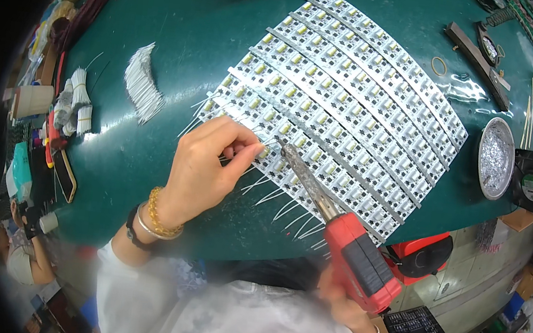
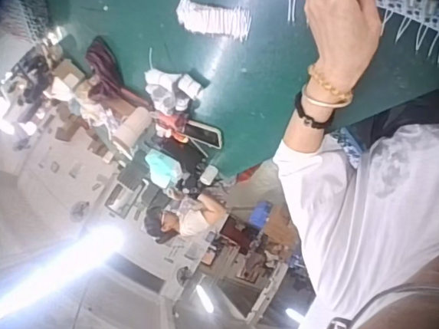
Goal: The person solders wires onto circuit board strips by placing the wires against the boards and applying a soldering iron.
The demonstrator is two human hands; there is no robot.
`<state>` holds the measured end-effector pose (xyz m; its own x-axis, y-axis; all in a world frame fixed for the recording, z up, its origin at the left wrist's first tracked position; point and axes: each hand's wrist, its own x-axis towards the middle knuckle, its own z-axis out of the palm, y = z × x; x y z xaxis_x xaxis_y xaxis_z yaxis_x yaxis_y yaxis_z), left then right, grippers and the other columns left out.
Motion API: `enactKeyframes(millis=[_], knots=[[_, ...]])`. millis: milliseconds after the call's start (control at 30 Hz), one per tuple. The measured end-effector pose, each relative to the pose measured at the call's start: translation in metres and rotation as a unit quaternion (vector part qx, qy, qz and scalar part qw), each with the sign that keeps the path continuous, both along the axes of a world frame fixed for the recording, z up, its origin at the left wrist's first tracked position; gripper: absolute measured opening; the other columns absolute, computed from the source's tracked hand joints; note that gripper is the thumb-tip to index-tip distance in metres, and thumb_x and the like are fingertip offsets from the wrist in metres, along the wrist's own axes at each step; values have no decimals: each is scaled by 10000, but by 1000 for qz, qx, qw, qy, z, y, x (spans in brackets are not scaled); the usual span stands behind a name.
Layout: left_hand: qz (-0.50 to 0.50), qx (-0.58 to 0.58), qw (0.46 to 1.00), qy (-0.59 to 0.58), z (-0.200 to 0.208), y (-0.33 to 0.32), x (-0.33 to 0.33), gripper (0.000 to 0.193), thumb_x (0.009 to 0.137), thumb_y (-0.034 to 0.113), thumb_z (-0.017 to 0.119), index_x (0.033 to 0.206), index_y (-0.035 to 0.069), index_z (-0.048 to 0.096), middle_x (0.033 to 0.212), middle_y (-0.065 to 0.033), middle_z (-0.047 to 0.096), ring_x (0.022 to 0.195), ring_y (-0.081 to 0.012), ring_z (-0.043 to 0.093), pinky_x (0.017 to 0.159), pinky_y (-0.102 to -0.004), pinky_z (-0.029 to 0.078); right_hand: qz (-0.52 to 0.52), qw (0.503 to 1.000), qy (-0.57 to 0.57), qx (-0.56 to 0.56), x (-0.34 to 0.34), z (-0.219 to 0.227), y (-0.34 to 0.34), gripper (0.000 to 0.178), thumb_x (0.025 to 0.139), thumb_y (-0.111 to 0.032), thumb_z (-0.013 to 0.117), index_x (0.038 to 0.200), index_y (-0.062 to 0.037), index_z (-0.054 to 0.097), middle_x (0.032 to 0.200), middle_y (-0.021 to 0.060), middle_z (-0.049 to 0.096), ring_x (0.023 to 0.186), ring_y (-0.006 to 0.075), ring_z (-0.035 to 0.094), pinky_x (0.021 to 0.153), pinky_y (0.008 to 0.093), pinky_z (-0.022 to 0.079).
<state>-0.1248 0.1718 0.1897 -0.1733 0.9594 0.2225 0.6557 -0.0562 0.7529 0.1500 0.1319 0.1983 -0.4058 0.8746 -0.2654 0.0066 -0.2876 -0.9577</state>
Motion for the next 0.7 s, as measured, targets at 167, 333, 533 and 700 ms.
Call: enactKeyframes(millis=[167, 333, 533, 700], knots=[[-8, -33, 999, -13, 2, -1, -1, 83, 779, 6, 677, 800, 11, 596, 733, -94, 583, 662, -265, 579, 591, -361, 457, 13, 1000, -8, 6, 1, -3, 0, 688, 859, -499, 627, 1192, 71, 434, 548, 40, 481, 451, 133, 460, 465, 277, 409], [-10, -23, 1000, -15, 2, 1, 0, 81, 780, 4, 675, 796, 9, 596, 736, -97, 588, 657, -269, 581, 587, -361, 458, 24, 999, -47, 11, 21, -16, -11, 428, 846, -269, 634, 1127, 29, 508, 693, 32, 527, 607, 133, 521, 565, 277, 448], [3, -6, 1000, -7, 0, 1, 0, 79, 774, 30, 720, 799, 16, 647, 704, -58, 606, 575, -148, 536, 532, -260, 433, 29, 999, -20, -3, 32, -21, -15, 313, 821, -42, 661, 1120, -20, 570, 911, 40, 598, 805, 139, 589, 694, 287, 485], [0, -5, 1000, -2, -1, 0, 1, 77, 773, 30, 719, 798, 18, 647, 700, -57, 604, 576, -145, 537, 531, -256, 434, 22, 999, -21, -28, 24, -13, -16, 347, 836, -99, 680, 1152, -16, 565, 912, 39, 605, 818, 138, 587, 706, 284, 478]])
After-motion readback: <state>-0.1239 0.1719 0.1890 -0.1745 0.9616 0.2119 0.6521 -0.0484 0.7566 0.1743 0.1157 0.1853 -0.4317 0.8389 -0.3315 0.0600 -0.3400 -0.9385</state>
